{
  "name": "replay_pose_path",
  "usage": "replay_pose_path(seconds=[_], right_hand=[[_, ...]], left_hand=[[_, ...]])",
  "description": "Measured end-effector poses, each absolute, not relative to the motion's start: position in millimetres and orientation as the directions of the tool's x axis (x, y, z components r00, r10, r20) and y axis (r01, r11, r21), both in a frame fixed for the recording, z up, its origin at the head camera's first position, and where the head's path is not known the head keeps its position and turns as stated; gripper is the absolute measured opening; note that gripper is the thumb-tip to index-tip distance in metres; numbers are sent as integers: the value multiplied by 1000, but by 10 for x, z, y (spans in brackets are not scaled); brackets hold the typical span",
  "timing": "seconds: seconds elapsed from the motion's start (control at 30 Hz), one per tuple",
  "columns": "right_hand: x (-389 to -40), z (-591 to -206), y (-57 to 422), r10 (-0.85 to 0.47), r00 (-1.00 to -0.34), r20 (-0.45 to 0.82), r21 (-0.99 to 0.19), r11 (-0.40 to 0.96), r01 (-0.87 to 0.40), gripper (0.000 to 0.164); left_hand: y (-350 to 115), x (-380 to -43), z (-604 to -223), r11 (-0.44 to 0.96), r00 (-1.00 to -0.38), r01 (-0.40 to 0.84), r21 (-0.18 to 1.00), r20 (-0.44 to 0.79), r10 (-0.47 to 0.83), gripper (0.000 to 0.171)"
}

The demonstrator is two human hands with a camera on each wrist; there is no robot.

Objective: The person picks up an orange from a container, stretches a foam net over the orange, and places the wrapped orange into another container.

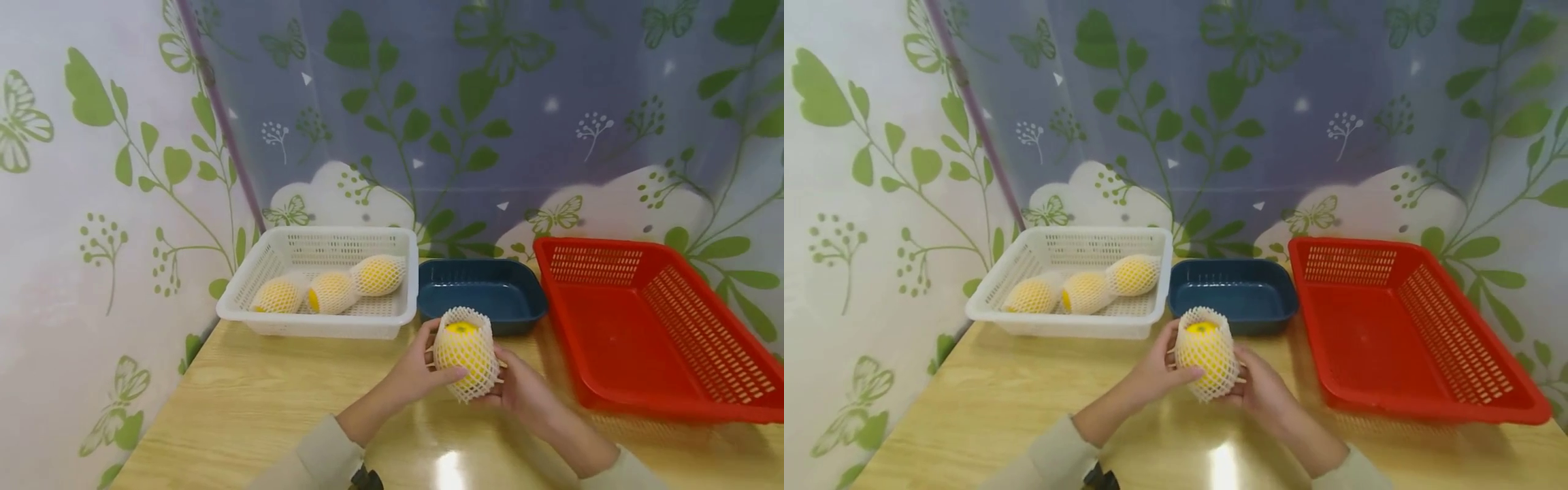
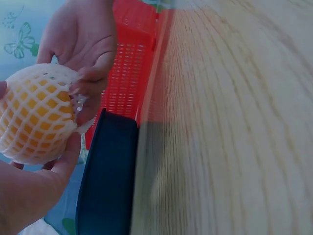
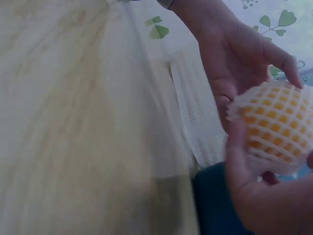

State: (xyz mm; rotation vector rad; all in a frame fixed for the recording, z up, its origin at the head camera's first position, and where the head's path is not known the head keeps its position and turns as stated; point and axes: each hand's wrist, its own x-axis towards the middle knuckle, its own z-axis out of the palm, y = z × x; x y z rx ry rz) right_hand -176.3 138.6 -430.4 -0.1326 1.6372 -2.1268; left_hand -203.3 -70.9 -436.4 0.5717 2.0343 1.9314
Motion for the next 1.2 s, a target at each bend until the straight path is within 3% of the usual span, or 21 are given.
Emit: replay_pose_path(seconds=[0.17, 0.3, 0.5, 0.7, 0.9, 1.2], right_hand=[[-1760, -4251, 1419, -322, -896, -305, -952, 76, 297, 66], [-1755, -4236, 1405, -245, -929, -277, -952, 199, 231, 64], [-1732, -4227, 1403, -239, -965, -110, -985, 153, 74, 50], [-1727, -4231, 1374, -300, -952, 66, -980, 162, -118, 57], [-1749, -4276, 1346, -308, -951, 9, -973, 217, -80, 73], [-1826, -4361, 1312, -268, -962, -51, -971, 239, -15, 76]], left_hand=[[-709, -2033, -4365, -2, -894, 15, 1000, 14, 448, 71], [-726, -2044, -4360, -18, -897, -22, 1000, -12, 441, 67], [-748, -2017, -4376, -52, -884, -116, 992, -79, 461, 64], [-778, -2022, -4387, -95, -870, -199, 975, -132, 475, 62], [-779, -2029, -4390, -68, -854, -246, 967, -183, 486, 62], [-743, -2051, -4387, -46, -848, -285, 958, -229, 477, 67]])
